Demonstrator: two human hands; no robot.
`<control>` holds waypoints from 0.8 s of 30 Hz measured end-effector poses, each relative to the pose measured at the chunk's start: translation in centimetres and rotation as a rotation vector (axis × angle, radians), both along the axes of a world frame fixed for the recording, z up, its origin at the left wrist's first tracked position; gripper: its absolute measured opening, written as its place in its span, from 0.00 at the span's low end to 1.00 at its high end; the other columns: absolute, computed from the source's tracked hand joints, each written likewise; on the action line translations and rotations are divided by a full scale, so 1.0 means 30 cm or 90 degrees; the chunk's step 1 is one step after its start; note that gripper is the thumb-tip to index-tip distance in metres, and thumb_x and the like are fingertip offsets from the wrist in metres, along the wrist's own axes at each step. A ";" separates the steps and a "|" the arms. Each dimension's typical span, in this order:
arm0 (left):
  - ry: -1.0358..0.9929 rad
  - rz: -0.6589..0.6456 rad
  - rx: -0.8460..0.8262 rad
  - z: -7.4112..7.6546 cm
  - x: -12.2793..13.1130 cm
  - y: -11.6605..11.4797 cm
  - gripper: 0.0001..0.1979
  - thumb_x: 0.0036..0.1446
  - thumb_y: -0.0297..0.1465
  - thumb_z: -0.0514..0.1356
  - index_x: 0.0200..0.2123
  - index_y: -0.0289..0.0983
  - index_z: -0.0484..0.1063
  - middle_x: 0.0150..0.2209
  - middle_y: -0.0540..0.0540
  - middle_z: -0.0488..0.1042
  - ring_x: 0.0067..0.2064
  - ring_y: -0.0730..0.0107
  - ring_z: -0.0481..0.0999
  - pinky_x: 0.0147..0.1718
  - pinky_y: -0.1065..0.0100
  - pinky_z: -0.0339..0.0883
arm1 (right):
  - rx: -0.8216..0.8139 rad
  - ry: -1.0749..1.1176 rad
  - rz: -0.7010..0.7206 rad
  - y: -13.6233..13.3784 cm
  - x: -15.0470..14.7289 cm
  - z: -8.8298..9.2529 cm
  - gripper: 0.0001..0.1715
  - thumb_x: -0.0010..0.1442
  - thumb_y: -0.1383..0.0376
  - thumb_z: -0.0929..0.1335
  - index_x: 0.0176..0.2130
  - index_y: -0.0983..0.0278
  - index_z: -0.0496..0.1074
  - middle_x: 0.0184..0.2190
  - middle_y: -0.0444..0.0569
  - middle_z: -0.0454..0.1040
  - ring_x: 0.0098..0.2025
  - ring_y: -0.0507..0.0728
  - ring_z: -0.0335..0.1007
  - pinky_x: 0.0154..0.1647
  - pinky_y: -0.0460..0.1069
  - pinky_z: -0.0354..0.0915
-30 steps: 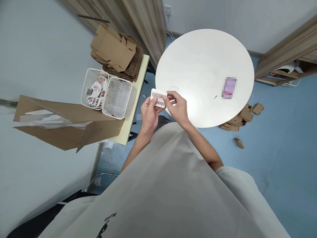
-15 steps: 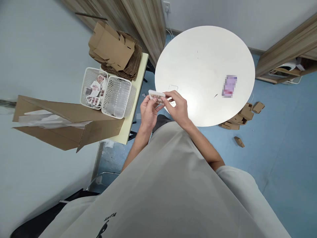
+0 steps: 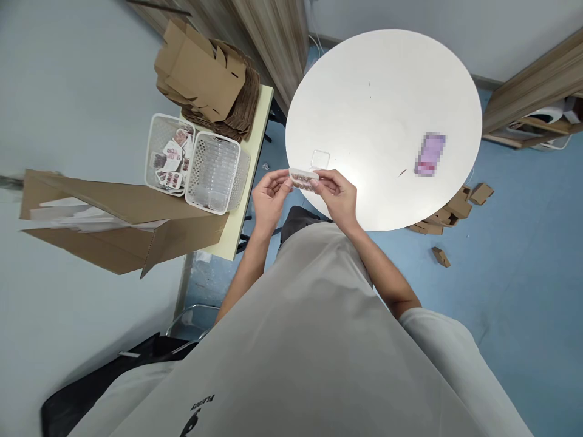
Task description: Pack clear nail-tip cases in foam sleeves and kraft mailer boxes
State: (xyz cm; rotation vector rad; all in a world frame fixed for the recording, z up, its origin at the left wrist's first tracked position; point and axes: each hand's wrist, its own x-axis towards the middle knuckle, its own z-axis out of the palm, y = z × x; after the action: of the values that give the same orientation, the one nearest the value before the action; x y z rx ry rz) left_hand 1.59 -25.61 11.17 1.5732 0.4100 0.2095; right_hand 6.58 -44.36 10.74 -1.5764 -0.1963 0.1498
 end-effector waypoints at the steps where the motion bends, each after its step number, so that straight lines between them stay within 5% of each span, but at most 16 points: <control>1: 0.024 -0.005 -0.021 -0.012 0.005 0.003 0.26 0.60 0.54 0.76 0.50 0.41 0.83 0.47 0.39 0.87 0.49 0.56 0.88 0.50 0.58 0.83 | 0.008 0.036 0.001 -0.004 0.011 -0.027 0.30 0.68 0.37 0.76 0.55 0.54 0.82 0.47 0.50 0.83 0.48 0.61 0.84 0.47 0.57 0.86; 4: 0.089 -0.007 -0.090 -0.055 0.020 0.010 0.25 0.58 0.51 0.78 0.50 0.40 0.85 0.44 0.40 0.87 0.41 0.60 0.88 0.44 0.59 0.84 | -0.004 0.132 0.019 -0.017 0.040 -0.102 0.41 0.63 0.33 0.77 0.62 0.55 0.76 0.47 0.49 0.84 0.43 0.58 0.84 0.40 0.52 0.85; 7: 0.152 0.009 -0.148 -0.112 0.036 0.013 0.22 0.57 0.46 0.79 0.49 0.40 0.86 0.42 0.42 0.88 0.37 0.64 0.87 0.43 0.60 0.85 | -0.024 0.235 0.050 -0.022 0.054 -0.152 0.43 0.59 0.33 0.78 0.59 0.57 0.74 0.43 0.47 0.85 0.39 0.57 0.85 0.35 0.50 0.82; 11: 0.241 0.031 -0.210 -0.229 0.045 0.010 0.17 0.56 0.40 0.79 0.45 0.39 0.85 0.39 0.43 0.87 0.34 0.67 0.85 0.44 0.59 0.86 | -0.067 0.370 0.086 -0.016 0.065 -0.220 0.34 0.59 0.39 0.81 0.48 0.59 0.74 0.36 0.45 0.85 0.34 0.56 0.86 0.32 0.47 0.78; 18: 0.421 0.049 -0.204 -0.465 0.036 0.002 0.09 0.57 0.28 0.75 0.39 0.35 0.81 0.35 0.44 0.84 0.36 0.70 0.83 0.56 0.52 0.81 | -0.183 0.540 0.064 0.007 0.114 -0.420 0.13 0.70 0.66 0.78 0.37 0.62 0.72 0.29 0.42 0.80 0.29 0.51 0.80 0.31 0.45 0.70; 24: 0.418 0.013 -0.107 -0.577 0.087 0.077 0.11 0.56 0.23 0.71 0.43 0.35 0.82 0.47 0.39 0.85 0.45 0.65 0.83 0.58 0.54 0.78 | -0.288 0.529 0.018 0.085 0.180 -0.503 0.10 0.75 0.66 0.74 0.38 0.62 0.73 0.31 0.40 0.78 0.31 0.49 0.78 0.35 0.44 0.70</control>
State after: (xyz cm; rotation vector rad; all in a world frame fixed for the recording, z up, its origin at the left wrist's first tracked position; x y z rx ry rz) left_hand 4.18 -23.30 -6.15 1.4435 0.9270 -0.3331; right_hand 12.00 -41.81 -4.34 -1.8215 0.4980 0.8975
